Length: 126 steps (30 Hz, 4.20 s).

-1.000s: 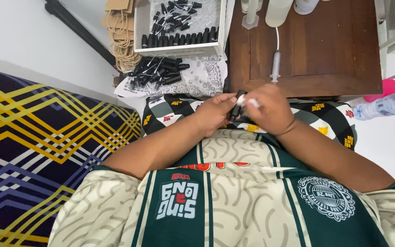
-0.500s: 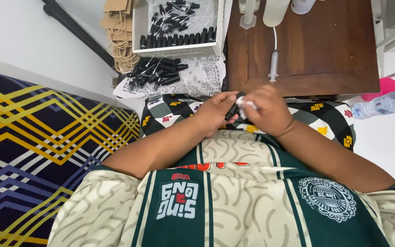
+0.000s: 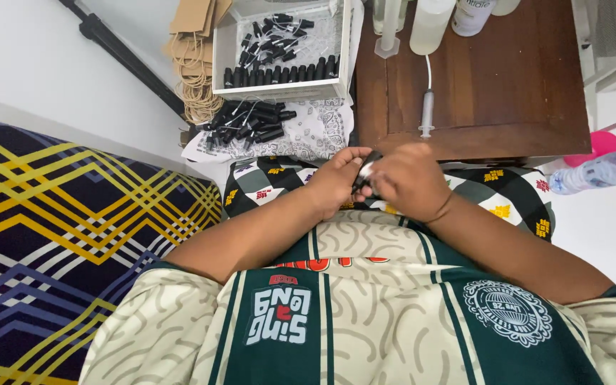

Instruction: Assemble small perfume bottles by attaching spray nozzles and organizing them in a tray

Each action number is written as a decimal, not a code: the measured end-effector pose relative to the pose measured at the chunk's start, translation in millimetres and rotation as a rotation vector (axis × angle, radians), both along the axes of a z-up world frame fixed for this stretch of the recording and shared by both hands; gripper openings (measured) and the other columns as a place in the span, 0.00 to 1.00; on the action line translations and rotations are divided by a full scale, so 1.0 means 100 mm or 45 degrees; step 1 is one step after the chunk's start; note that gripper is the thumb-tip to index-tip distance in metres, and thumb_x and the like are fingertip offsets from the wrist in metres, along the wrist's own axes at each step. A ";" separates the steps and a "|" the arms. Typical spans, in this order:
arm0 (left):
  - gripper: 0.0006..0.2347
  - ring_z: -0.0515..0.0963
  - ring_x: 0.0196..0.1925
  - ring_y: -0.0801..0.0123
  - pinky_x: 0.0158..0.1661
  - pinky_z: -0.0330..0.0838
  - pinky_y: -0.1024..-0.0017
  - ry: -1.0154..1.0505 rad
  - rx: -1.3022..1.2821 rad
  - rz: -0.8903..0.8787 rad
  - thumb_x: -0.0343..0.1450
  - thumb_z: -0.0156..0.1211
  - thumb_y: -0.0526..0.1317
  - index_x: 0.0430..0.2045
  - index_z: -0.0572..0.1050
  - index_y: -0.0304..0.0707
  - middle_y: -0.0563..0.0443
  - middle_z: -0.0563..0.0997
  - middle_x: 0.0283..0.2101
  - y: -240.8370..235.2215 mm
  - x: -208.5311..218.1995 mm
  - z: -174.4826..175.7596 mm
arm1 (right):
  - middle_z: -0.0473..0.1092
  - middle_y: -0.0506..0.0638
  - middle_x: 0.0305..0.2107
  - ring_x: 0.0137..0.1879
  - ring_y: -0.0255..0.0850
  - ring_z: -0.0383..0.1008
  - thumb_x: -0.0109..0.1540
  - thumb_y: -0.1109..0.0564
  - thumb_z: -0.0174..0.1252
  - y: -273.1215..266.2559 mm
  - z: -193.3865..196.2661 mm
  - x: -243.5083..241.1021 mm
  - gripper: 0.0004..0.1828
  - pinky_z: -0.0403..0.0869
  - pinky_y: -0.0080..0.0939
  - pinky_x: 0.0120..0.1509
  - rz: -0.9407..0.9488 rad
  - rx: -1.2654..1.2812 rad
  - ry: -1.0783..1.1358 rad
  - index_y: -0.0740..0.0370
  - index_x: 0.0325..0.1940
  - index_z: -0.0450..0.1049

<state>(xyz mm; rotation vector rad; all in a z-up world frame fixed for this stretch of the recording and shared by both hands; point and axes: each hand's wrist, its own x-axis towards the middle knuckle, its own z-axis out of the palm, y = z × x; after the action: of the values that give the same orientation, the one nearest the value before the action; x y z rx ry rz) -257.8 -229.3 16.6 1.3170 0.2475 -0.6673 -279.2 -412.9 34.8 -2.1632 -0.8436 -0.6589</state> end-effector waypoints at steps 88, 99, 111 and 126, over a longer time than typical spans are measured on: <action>0.28 0.84 0.33 0.57 0.31 0.87 0.69 -0.109 -0.111 0.278 0.70 0.65 0.30 0.64 0.60 0.37 0.43 0.71 0.46 0.50 0.76 0.53 | 0.68 0.40 0.27 0.35 0.30 0.66 0.67 0.57 0.58 -0.45 -0.69 0.33 0.07 0.63 0.30 0.38 -0.448 0.909 1.175 0.56 0.48 0.76; 0.16 0.81 0.41 0.74 0.43 0.78 0.73 -0.605 1.054 0.343 0.68 0.69 0.45 0.48 0.76 0.49 0.59 0.77 0.39 1.07 2.37 -0.52 | 0.63 0.41 0.18 0.21 0.26 0.62 0.63 0.61 0.59 -0.39 -0.96 0.64 0.03 0.58 0.24 0.27 -0.400 1.173 1.337 0.61 0.41 0.75; 0.17 0.81 0.56 0.53 0.54 0.77 0.54 -0.481 1.634 -0.318 0.73 0.54 0.48 0.54 0.76 0.45 0.44 0.82 0.50 0.89 3.17 -1.13 | 0.64 0.43 0.19 0.24 0.26 0.61 0.63 0.60 0.61 -0.34 -1.04 0.83 0.04 0.59 0.24 0.28 -0.398 1.166 1.472 0.61 0.41 0.76; 0.16 0.81 0.52 0.47 0.51 0.76 0.56 -0.315 1.614 -0.600 0.70 0.57 0.43 0.45 0.80 0.31 0.36 0.82 0.45 0.53 2.68 0.04 | 0.66 0.44 0.19 0.22 0.27 0.62 0.63 0.61 0.61 -0.37 -0.95 0.85 0.04 0.61 0.24 0.25 -0.399 1.167 1.521 0.62 0.41 0.77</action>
<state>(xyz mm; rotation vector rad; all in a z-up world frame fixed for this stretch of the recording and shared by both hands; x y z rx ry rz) 10.7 -176.3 20.7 2.7114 0.1447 -0.7409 -194.2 -450.3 -60.2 -1.3987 0.3988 0.1827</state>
